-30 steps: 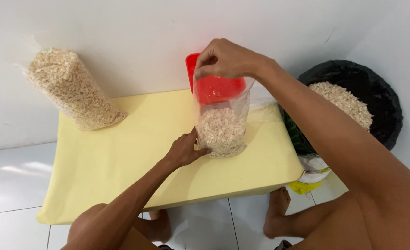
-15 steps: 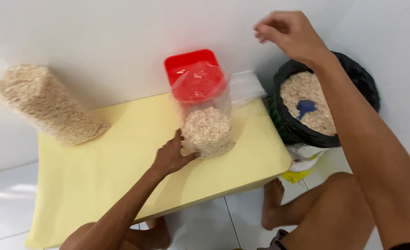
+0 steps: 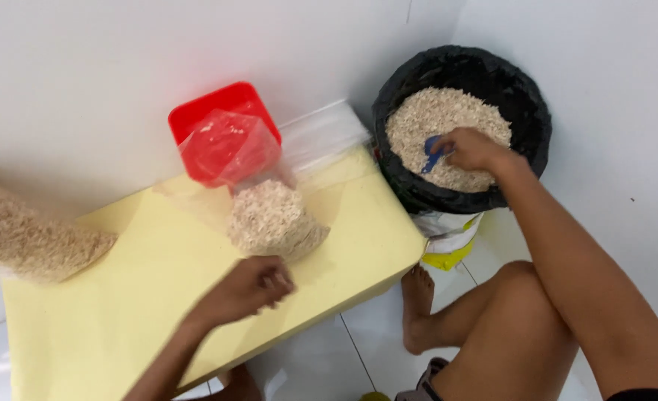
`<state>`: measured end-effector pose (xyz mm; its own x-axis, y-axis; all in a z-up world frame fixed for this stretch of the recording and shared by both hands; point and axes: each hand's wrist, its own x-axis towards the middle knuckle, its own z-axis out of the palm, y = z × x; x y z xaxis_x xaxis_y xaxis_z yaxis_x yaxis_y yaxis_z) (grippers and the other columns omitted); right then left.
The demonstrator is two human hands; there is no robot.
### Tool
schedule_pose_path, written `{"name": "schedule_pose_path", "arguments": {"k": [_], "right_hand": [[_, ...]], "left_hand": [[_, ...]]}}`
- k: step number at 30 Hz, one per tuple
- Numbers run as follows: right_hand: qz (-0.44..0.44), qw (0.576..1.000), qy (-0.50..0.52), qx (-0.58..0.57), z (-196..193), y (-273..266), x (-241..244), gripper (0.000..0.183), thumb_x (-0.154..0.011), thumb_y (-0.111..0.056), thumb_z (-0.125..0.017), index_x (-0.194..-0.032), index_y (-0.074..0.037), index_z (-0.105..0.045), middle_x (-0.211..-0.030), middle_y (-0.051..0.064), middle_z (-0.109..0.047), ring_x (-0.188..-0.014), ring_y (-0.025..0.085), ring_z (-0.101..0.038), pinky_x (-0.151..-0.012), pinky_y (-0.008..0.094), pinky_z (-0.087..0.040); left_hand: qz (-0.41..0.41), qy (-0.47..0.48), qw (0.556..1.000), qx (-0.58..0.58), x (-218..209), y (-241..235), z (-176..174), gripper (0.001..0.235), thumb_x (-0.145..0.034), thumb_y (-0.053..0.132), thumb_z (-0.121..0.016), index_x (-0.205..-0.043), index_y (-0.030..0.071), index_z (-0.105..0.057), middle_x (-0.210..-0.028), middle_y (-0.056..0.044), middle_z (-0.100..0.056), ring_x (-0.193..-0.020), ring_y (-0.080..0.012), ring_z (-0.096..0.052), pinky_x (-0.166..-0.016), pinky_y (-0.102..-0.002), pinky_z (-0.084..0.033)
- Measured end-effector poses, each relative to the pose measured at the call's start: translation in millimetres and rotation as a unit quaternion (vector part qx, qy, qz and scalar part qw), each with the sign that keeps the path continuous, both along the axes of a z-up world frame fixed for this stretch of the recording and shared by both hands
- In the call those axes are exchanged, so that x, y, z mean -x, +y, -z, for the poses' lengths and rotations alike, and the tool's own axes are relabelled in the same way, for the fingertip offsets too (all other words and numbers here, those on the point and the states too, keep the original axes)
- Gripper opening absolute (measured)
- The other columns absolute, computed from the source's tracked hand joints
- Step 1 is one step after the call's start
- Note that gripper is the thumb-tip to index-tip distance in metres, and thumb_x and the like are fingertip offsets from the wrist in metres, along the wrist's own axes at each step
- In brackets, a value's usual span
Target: The person scoops grains from a large black bag using a blue scoop and pours them into a clear plastic bag held open with the left hand. The person repeatedly fills the bag and occasionally adjusts its contents.
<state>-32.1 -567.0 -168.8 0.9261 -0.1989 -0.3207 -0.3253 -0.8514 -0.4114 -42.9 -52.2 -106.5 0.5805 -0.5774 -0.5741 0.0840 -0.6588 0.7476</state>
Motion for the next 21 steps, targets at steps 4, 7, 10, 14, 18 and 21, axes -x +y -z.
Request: {"name": "schedule_pose_path", "arguments": {"k": [4, 7, 10, 14, 18, 21], "right_hand": [[-0.059, 0.996, 0.013, 0.066, 33.7, 2.2, -9.4, 0.035, -0.086, -0.016, -0.069, -0.118, -0.023, -0.08, -0.124, 0.02, -0.066, -0.117, 0.047, -0.066, -0.099, 0.055, -0.054], [-0.076, 0.99, 0.006, 0.122, 44.0, -0.1, -16.4, 0.03, -0.086, -0.021, -0.07, -0.114, -0.027, -0.079, -0.125, 0.018, -0.058, -0.113, 0.046, -0.067, -0.097, 0.056, -0.055], [-0.074, 0.989, -0.009, 0.127, 49.6, -3.9, -16.9, 0.025, -0.087, -0.026, -0.067, -0.11, -0.028, -0.077, -0.126, 0.013, -0.055, -0.11, 0.045, -0.068, -0.095, 0.056, -0.055], [-0.09, 0.99, -0.012, 0.108, 27.6, 14.4, -7.7, 0.034, -0.086, -0.02, -0.07, -0.119, -0.019, -0.073, -0.133, 0.015, -0.056, -0.119, 0.045, -0.064, -0.098, 0.058, -0.054], [-0.105, 0.987, -0.026, 0.117, 31.1, 12.7, -9.7, 0.024, -0.086, -0.016, -0.07, -0.11, -0.016, -0.075, -0.126, 0.016, -0.059, -0.111, 0.047, -0.067, -0.09, 0.059, -0.056], [-0.099, 0.985, -0.075, 0.121, 9.8, 14.1, -8.6, 0.023, -0.092, -0.016, -0.066, -0.112, -0.015, -0.076, -0.121, 0.019, -0.065, -0.107, 0.047, -0.069, -0.089, 0.059, -0.057]], "left_hand": [[0.085, -0.074, 0.991, 0.072, -3.5, -78.0, 26.0, 0.026, -0.09, 0.018, -0.072, -0.111, 0.001, -0.07, -0.079, -0.019, -0.075, -0.064, -0.023, -0.075, -0.051, -0.034, -0.058], [0.045, -0.145, 0.982, 0.108, -25.3, -137.6, 44.6, 0.039, -0.093, 0.025, -0.07, -0.127, 0.008, -0.063, -0.087, -0.016, -0.076, -0.064, -0.0226, -0.075, -0.056, -0.036, -0.057], [-0.036, -0.179, 0.978, 0.102, -54.8, -192.1, 64.7, 0.058, -0.096, 0.044, -0.067, -0.141, 0.011, -0.049, -0.102, -0.014, -0.074, -0.07, -0.0237, -0.076, -0.065, -0.04, -0.059], [-0.123, -0.21, 0.962, 0.121, -69.7, -240.6, 64.7, 0.075, -0.1, 0.052, -0.063, -0.148, 0.001, -0.036, -0.11, -0.017, -0.069, -0.066, -0.0224, -0.074, -0.058, -0.04, -0.06], [-0.15, -0.249, 0.95, 0.115, -75.7, -262.4, 75.0, 0.06, -0.097, 0.024, -0.071, -0.144, 0.002, -0.042, -0.106, -0.016, -0.069, -0.081, -0.0313, -0.076, -0.065, -0.044, -0.06], [-0.175, -0.233, 0.947, 0.138, -76.5, -263.1, 77.9, 0.049, -0.095, 0.02, -0.072, -0.136, 0.005, -0.05, -0.103, -0.011, -0.07, -0.065, -0.0195, -0.073, -0.062, -0.036, -0.061]]}}
